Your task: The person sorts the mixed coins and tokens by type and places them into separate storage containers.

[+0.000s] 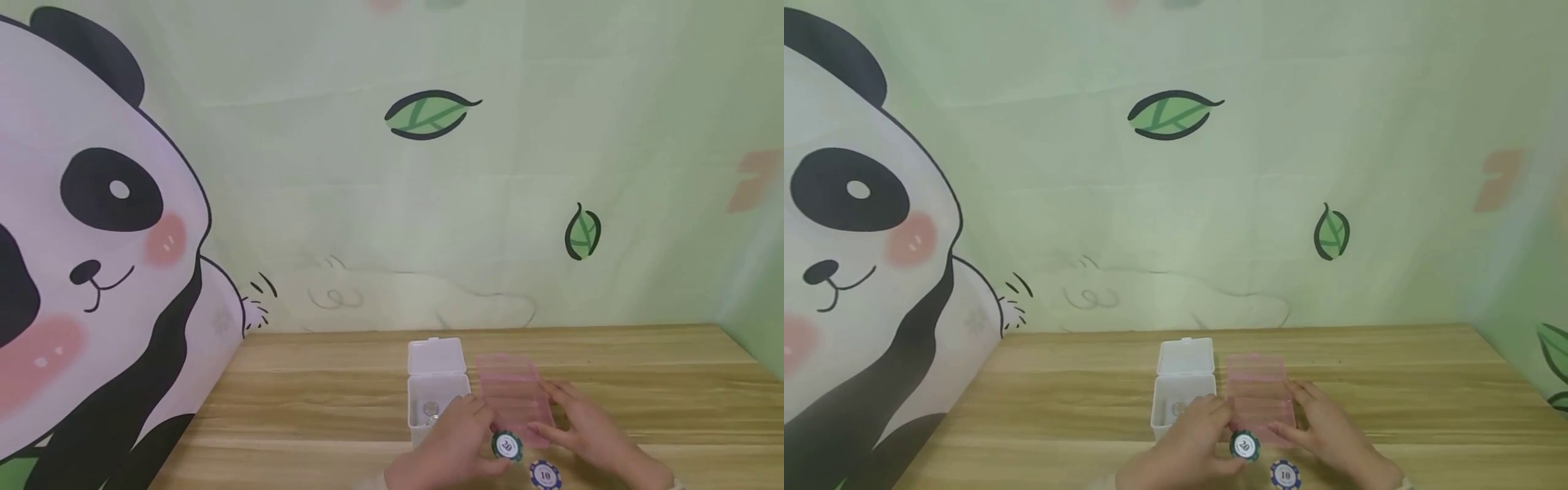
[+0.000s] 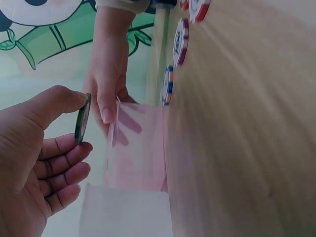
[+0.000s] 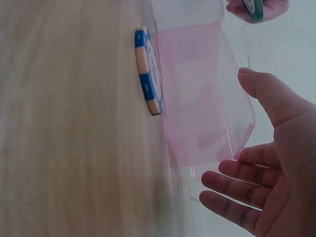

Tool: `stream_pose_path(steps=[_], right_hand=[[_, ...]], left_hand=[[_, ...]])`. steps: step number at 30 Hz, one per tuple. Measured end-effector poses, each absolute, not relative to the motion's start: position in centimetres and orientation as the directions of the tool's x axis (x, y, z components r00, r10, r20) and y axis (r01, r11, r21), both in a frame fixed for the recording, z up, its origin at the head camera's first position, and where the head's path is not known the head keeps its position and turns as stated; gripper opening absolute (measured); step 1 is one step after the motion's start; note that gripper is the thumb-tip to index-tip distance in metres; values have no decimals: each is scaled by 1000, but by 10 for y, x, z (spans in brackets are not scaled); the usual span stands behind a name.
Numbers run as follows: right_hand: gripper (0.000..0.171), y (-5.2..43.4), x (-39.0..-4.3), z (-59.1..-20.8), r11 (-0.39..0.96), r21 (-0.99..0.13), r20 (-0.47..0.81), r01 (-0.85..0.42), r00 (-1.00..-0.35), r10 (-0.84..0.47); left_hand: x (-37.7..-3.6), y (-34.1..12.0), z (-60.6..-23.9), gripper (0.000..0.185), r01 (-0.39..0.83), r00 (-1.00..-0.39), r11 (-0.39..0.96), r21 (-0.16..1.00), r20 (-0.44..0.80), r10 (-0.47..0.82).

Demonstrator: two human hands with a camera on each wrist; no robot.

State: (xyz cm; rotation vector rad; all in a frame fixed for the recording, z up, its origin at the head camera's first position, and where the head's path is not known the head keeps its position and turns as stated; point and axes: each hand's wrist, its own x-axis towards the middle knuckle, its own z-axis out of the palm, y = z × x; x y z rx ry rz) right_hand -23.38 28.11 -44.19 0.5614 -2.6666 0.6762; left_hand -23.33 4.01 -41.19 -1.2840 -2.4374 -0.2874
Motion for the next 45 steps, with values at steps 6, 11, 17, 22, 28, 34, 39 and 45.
stream_pose_path(steps=[6,11,17,22,28,34,39,45], right_hand=[[71,279,-234,-442,812,-378,404,-444,-869,-287],[72,279,-234,-441,813,-381,395,-441,-872,-288],[74,280,-234,-442,823,-376,393,-427,-877,-276],[75,280,-234,-442,822,-395,370,-411,-890,-267],[76,280,-233,-440,829,-399,335,-391,-904,-265],[76,280,-233,-440,829,-393,339,-399,-900,-273],[75,280,-233,-439,827,-395,346,-400,-899,-270],[77,281,-234,-440,825,-408,329,-392,-905,-268]], left_hand=[[-244,44,-412,32,796,-547,605,20,452,704],[-255,49,-416,33,760,-588,650,14,442,678],[-268,57,-418,33,729,-621,685,-1,419,662],[-274,65,-417,33,700,-665,714,11,371,648],[-278,71,-414,31,667,-724,742,69,295,623],[-281,74,-414,32,651,-745,757,55,236,624],[-284,76,-413,34,650,-746,759,39,224,627],[-288,76,-412,34,657,-737,754,17,225,637]])
